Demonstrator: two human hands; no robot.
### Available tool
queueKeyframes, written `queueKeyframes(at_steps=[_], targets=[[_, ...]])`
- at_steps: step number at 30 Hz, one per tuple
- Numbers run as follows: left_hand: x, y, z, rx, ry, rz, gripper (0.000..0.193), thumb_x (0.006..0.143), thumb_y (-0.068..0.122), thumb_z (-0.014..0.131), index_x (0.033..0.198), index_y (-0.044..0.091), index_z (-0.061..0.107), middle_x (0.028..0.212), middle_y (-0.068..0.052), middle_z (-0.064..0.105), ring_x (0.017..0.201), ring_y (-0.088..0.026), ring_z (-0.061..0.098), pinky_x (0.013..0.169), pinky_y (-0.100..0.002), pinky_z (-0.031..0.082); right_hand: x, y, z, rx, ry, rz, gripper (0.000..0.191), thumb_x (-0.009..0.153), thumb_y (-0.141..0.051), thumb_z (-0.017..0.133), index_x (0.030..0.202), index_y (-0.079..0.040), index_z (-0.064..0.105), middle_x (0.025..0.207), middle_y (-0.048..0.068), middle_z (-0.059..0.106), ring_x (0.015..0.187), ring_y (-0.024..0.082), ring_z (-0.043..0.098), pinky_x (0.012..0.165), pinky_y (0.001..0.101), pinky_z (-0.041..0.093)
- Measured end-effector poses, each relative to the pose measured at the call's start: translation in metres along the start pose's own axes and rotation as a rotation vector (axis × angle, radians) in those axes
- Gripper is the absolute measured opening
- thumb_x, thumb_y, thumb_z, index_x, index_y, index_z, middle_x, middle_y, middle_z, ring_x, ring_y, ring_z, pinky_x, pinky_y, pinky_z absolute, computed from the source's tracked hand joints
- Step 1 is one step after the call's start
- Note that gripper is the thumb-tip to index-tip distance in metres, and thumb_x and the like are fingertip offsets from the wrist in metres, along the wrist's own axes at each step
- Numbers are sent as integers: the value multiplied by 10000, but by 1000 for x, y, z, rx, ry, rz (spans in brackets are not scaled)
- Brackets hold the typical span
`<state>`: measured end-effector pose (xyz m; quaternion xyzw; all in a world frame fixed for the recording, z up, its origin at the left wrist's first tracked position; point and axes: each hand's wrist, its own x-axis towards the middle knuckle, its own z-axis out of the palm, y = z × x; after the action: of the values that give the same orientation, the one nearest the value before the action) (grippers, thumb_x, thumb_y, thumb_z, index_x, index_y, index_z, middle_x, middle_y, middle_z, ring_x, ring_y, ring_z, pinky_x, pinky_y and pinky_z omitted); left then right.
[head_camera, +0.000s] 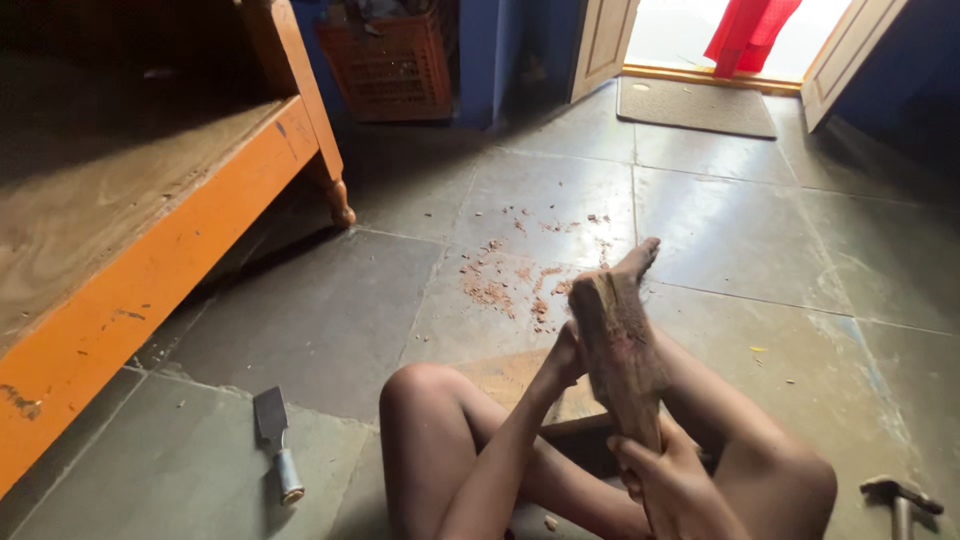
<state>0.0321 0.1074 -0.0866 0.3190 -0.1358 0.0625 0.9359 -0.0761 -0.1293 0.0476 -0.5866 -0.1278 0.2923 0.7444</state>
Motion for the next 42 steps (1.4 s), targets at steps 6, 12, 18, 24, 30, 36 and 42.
queueKeyframes(at_steps=[6,12,18,24,30,36,42], targets=[[4,-4,0,96,170,14,152,951,177,589,898,35,605,815,8,594,740,-110,602,676,-256,533,-18,-63,-24,-178,15,-101,320,807,-3,748,1107,58,657,828,126,678,663,199,654,527,322,521],[-9,1,10,851,76,255,89,932,16,708,931,47,624,769,47,593,668,-54,560,552,-239,478,-18,-102,2,-240,70,-583,177,942,-14,724,1057,63,614,740,98,633,603,164,598,492,290,477],[-8,2,12,817,91,198,61,953,51,685,913,39,640,795,26,635,703,-55,601,593,-248,515,-25,-78,74,-324,26,-91,182,907,-32,745,1033,29,629,718,99,638,581,171,605,490,295,480],[-8,1,11,977,165,189,97,939,75,714,887,43,638,759,44,626,685,-42,605,569,-254,533,-41,-82,30,-576,239,-101,189,873,-50,766,1009,-5,644,697,100,642,559,179,612,489,299,483],[-6,-1,7,1072,131,315,124,918,77,765,909,53,643,754,36,592,692,-45,540,583,-257,475,-25,-126,14,-220,169,-629,106,940,-27,697,1001,2,616,715,59,598,564,128,565,480,262,459],[-1,-7,-3,699,44,227,124,910,105,752,911,60,637,753,13,607,680,-93,577,575,-281,496,-52,-137,78,-571,271,-564,152,920,-62,753,1036,-3,673,748,67,624,623,120,599,541,272,484],[-2,-8,-7,239,46,6,91,895,60,711,918,43,624,834,7,647,746,-124,642,635,-296,536,-35,-103,30,-437,5,14,249,899,-69,766,1117,-31,653,731,114,639,616,176,629,537,345,516]])
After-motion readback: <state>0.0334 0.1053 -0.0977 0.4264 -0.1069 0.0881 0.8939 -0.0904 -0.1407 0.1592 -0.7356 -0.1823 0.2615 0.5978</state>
